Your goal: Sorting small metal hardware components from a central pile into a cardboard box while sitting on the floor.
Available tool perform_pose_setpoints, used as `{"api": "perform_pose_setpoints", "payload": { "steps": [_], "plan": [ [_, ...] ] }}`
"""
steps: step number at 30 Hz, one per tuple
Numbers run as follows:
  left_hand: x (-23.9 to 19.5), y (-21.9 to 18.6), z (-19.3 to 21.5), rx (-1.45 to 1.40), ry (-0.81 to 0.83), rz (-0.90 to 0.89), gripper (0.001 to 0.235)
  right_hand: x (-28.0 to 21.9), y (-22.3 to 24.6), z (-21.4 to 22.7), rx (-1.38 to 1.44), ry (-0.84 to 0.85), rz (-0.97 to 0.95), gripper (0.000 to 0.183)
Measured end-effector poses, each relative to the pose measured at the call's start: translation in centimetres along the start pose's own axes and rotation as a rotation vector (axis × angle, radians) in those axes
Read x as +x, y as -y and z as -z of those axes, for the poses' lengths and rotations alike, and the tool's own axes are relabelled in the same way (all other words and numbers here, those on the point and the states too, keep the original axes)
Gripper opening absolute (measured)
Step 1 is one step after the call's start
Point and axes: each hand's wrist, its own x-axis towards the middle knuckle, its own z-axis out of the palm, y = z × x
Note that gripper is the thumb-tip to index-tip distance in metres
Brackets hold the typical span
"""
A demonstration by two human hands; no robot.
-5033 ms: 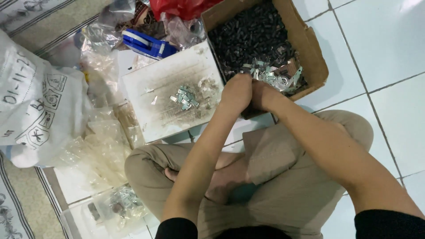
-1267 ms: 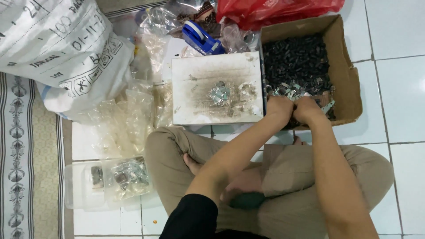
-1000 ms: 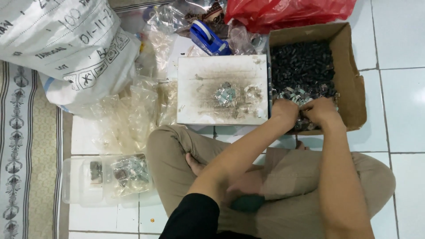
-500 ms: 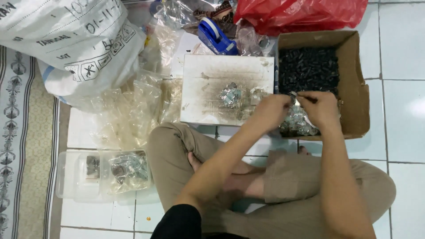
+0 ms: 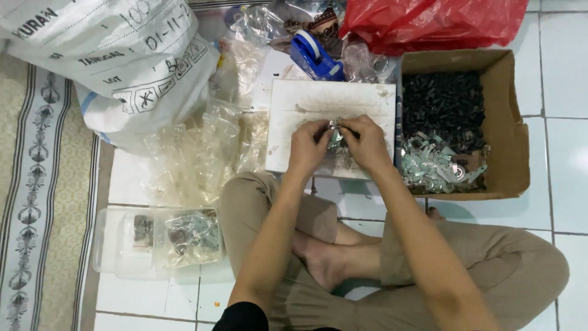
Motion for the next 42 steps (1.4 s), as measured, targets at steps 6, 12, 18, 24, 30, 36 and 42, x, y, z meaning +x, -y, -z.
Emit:
{"api": "perform_pose_setpoints", "payload": {
  "steps": [6,12,18,24,30,36,42],
  "plan": [
    [-1.9,-1.0,1.3,0.086,-0.051,0.058,0.035,-1.2,-0.6,0.8,0.050,-0.047,-0.011,0.043],
    [-1.2,0.9,-2.9,0.149,-0.011,-0.022,0.035,-1.5,0.3,-1.5,-0.240,-0.057,0.090,0.057],
    [-1.5,-1.0,5.1,0.290,-0.188,0.179,0.032,-3.4,0.4,-2.5,-0.020,-0.287,0.225,0.056],
    [0.2,9.3,11.8,0.662,0.017,0.402,0.041,-3.4,-0.8,-3.3,0.029,-0.404,0.241,0.060],
    [-0.8,12.3,11.5,0.552,0.047,0.473,0.026,-3.3,-0.6,-3.4,0.027,-0.446,0.227,0.053],
    [-2.8,9.3,12.0,0.479,-0.087,0.399,0.020,-3.6,-0.6,-3.1,-0.009,-0.427,0.184,0.022],
    [-4.1,7.4,13.3,0.386,-0.285,0.217,0.020,-3.5,-1.3,-3.4,0.026,-0.453,0.145,0.018]
  ]
}}
